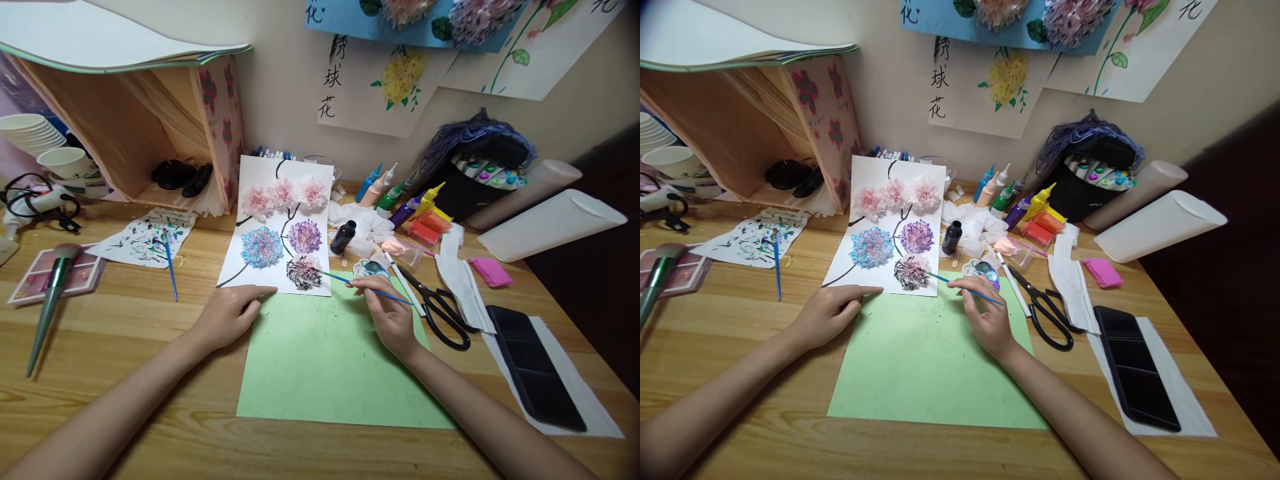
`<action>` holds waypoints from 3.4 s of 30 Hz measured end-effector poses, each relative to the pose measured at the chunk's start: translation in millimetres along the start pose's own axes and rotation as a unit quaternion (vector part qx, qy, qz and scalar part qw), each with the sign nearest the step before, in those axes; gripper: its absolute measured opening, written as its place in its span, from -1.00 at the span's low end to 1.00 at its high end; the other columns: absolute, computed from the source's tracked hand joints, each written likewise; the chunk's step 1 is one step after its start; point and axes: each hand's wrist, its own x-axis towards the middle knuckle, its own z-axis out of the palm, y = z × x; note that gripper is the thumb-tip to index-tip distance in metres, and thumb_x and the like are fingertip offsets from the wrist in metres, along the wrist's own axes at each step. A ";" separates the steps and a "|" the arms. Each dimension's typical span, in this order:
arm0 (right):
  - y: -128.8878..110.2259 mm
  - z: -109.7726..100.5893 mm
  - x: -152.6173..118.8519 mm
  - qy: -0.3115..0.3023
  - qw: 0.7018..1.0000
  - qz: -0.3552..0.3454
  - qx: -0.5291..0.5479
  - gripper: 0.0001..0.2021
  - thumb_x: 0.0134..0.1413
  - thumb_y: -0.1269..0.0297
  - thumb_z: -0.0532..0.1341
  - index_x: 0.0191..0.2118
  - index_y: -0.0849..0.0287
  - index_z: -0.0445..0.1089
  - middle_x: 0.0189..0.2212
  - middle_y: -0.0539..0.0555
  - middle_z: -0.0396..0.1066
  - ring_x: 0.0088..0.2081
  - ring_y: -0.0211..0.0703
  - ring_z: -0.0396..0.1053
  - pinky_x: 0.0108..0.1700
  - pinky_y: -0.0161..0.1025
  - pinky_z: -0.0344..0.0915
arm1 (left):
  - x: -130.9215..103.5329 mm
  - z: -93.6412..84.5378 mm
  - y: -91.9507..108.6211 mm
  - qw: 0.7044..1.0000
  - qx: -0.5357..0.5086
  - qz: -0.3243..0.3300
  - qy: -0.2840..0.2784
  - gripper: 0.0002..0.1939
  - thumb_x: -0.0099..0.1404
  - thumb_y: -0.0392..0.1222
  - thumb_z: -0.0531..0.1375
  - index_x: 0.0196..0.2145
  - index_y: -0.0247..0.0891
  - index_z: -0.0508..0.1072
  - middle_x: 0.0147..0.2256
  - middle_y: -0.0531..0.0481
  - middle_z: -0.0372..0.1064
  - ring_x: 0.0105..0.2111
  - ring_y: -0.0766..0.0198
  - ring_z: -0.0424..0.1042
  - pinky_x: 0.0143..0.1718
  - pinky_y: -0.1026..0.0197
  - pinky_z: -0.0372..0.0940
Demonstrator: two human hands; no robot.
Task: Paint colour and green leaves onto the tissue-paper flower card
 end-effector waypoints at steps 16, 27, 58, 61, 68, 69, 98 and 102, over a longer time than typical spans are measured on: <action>-0.8 -1.9 -1.5 0.033 0.999 -0.015 0.019 -0.76 0.19 0.39 0.04 -0.17 0.04 0.43 -0.29 0.07 0.45 -0.27 -0.12 0.34 -0.24 -0.11 0.27 | 0.0 0.4 -0.1 1.000 -0.009 -0.005 0.005 -0.58 0.23 -0.27 -0.05 -0.04 -0.11 0.46 -0.11 0.08 0.47 -0.19 0.23 0.47 -0.20 0.20 0.33; 0.4 -1.5 -0.8 0.012 1.000 -0.012 -0.007 -0.77 0.17 0.38 0.05 -0.18 0.05 0.44 -0.29 0.08 0.45 -0.26 -0.10 0.34 -0.21 -0.09 0.26 | -0.3 0.7 -0.4 1.000 0.005 -0.009 0.001 -0.57 0.24 -0.27 -0.06 -0.03 -0.10 0.44 -0.12 0.07 0.48 -0.20 0.23 0.47 -0.23 0.20 0.31; -1.3 -2.4 0.1 0.021 0.999 -0.045 0.001 -0.77 0.14 0.47 0.05 -0.25 0.08 0.42 -0.36 0.04 0.41 -0.26 -0.14 0.33 -0.17 -0.12 0.21 | -0.1 0.5 -1.0 1.000 0.005 -0.011 -0.004 -0.56 0.24 -0.26 -0.08 -0.02 -0.13 0.44 -0.12 0.07 0.48 -0.20 0.21 0.47 -0.23 0.17 0.30; -2.3 -2.1 0.4 0.018 0.998 -0.051 0.012 -0.78 0.15 0.46 0.05 -0.25 0.08 0.41 -0.36 0.04 0.41 -0.25 -0.13 0.33 -0.16 -0.10 0.21 | -0.1 0.9 -1.2 1.000 0.003 -0.011 -0.004 -0.56 0.24 -0.26 -0.08 -0.03 -0.14 0.45 -0.13 0.07 0.48 -0.20 0.21 0.47 -0.22 0.16 0.30; -2.2 -0.4 0.8 0.008 0.999 -0.037 0.025 -0.77 0.18 0.44 0.04 -0.21 0.05 0.42 -0.30 0.04 0.43 -0.23 -0.13 0.33 -0.14 -0.10 0.21 | -0.7 2.1 -2.2 1.000 -0.002 -0.009 -0.006 -0.57 0.24 -0.27 -0.07 -0.02 -0.12 0.43 -0.10 0.08 0.47 -0.18 0.21 0.46 -0.20 0.15 0.31; -1.6 -0.2 1.1 0.007 0.999 -0.028 0.031 -0.76 0.18 0.43 0.04 -0.20 0.04 0.42 -0.29 0.04 0.44 -0.22 -0.14 0.33 -0.15 -0.11 0.22 | -0.8 1.9 -2.1 1.000 -0.001 -0.009 -0.006 -0.57 0.24 -0.27 -0.07 -0.02 -0.12 0.43 -0.10 0.08 0.47 -0.18 0.21 0.46 -0.20 0.14 0.31; -1.4 4.6 7.5 0.016 0.995 0.070 0.071 -0.77 0.21 0.31 0.05 -0.15 0.07 0.44 -0.25 0.07 0.43 -0.26 -0.19 0.34 -0.23 -0.19 0.32 | 0.3 -0.1 0.9 1.000 0.000 0.001 0.006 -0.58 0.23 -0.29 -0.06 -0.05 -0.12 0.45 -0.10 0.06 0.47 -0.18 0.23 0.47 -0.21 0.16 0.34; -1.4 4.1 6.7 0.032 0.995 0.063 0.075 -0.77 0.22 0.32 0.04 -0.16 0.07 0.44 -0.26 0.06 0.43 -0.25 -0.18 0.36 -0.24 -0.20 0.32 | -0.9 -0.3 0.4 1.000 0.002 0.000 0.005 -0.58 0.23 -0.29 -0.06 -0.04 -0.13 0.45 -0.10 0.06 0.47 -0.18 0.22 0.47 -0.21 0.17 0.34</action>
